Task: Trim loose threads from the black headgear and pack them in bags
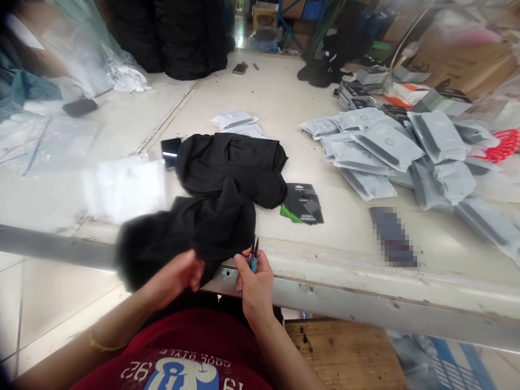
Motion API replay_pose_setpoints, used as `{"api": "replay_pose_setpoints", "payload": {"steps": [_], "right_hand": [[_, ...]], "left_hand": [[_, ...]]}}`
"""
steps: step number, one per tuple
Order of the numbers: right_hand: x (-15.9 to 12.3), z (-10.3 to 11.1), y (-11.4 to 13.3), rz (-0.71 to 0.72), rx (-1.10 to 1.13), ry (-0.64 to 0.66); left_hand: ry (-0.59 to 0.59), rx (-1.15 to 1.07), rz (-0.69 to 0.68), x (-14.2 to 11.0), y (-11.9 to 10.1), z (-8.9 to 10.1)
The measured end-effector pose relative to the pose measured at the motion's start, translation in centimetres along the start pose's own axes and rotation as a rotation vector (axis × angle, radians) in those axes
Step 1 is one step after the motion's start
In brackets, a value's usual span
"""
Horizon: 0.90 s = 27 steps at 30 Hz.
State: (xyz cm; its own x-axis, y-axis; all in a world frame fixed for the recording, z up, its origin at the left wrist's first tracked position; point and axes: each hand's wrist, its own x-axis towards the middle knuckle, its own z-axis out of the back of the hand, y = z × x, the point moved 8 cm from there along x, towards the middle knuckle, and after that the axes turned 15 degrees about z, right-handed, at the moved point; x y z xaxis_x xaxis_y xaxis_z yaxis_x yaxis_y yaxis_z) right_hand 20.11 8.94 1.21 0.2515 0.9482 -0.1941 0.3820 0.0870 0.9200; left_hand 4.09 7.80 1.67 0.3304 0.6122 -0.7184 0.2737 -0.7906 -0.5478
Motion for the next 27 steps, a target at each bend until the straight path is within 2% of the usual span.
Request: {"api": "replay_pose_setpoints", "payload": {"steps": [2,4,7,9,11,14,17,20,22,27], "right_hand": [[-0.1,-0.4,-0.1,0.001,-0.002,0.023],[-0.2,-0.8,-0.2,0.003,-0.02,0.049],[-0.4,-1.1,0.0,0.017,-0.084,0.092],[-0.5,-1.3,0.6,0.054,-0.172,0.148],[-0.3,-1.4,2.1,0.168,-0.289,0.176],[-0.1,-1.6,5.2,0.448,-0.432,0.156],[-0.1,-2.8,6.1,0.597,-0.532,0.226],[0.1,-4.0,5.2,0.596,-0.636,0.324],[0.2,-4.4,4.7,0.577,-0.655,0.338],[1.2,-3.6,3.9,0.398,-0.456,0.214]], "left_hand": [[-0.017,0.218,0.013,-0.4,0.6,-0.8],[-0.079,0.273,-0.026,-0.5,0.3,-1.1],[-0.198,0.082,-0.131,-0.6,-1.3,-0.7],[-0.209,-0.043,-0.16,-0.5,-2.0,-0.6],[-0.194,-0.106,-0.166,-0.5,-2.3,-0.7],[-0.19,-0.137,-0.156,-0.5,-2.3,-0.8],[-0.159,-0.147,-0.159,-0.5,-2.1,-1.2],[-0.119,-0.127,-0.195,-0.7,-2.2,-1.6],[-0.113,-0.112,-0.215,-0.8,-2.2,-1.7],[-0.134,-0.115,-0.223,-0.6,-2.1,-0.9]]}}
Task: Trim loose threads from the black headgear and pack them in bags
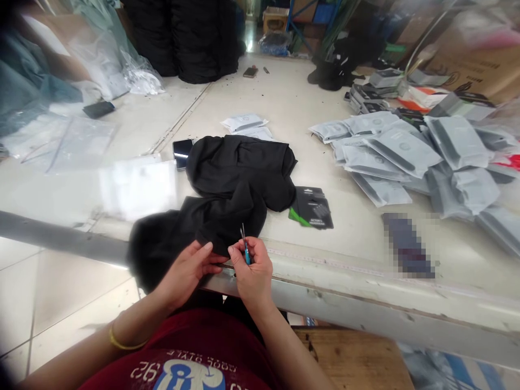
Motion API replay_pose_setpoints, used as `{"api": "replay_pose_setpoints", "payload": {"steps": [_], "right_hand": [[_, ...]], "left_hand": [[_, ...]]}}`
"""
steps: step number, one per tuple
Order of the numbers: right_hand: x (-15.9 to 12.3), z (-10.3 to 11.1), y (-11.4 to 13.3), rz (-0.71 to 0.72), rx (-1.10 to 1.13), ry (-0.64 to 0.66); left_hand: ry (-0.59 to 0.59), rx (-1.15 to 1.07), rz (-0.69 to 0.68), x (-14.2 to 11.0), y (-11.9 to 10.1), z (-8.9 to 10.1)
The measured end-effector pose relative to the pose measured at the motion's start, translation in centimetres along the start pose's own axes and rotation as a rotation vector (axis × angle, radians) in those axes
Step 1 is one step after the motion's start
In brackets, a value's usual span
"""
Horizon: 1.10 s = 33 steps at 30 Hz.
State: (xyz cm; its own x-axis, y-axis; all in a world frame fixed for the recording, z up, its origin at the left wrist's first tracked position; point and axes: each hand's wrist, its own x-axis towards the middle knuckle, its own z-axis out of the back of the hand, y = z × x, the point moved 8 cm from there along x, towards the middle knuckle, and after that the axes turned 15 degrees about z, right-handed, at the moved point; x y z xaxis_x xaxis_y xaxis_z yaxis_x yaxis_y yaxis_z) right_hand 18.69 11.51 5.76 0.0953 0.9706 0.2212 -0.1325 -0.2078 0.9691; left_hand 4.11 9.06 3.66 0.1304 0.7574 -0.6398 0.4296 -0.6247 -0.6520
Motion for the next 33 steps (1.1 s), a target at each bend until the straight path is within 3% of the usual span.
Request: {"api": "replay_pose_setpoints", "payload": {"steps": [3,6,11,15,20,27,33], "right_hand": [[0.1,0.7,-1.1,-0.12,0.087,-0.041],[0.1,1.3,-1.6,-0.134,0.105,0.01],[-1.0,1.5,-0.4,0.055,-0.171,0.262],[-2.0,0.9,0.8,0.246,-0.442,0.368],[-2.3,0.0,1.7,0.398,-0.605,0.356],[-2.1,0.1,1.2,0.357,-0.671,0.344],[-2.3,-0.1,1.2,0.408,-0.72,0.345]], "left_hand": [[-0.015,-0.015,0.002,0.3,0.0,0.5],[-0.029,-0.041,0.011,0.5,0.1,0.9],[-0.046,-0.073,0.019,0.5,0.3,1.3],[-0.039,-0.084,0.022,0.4,0.4,1.0],[0.002,-0.074,0.004,0.3,0.4,0.2],[0.013,-0.065,-0.004,0.2,0.5,0.0],[0.005,-0.049,-0.02,0.3,0.5,0.1]]}}
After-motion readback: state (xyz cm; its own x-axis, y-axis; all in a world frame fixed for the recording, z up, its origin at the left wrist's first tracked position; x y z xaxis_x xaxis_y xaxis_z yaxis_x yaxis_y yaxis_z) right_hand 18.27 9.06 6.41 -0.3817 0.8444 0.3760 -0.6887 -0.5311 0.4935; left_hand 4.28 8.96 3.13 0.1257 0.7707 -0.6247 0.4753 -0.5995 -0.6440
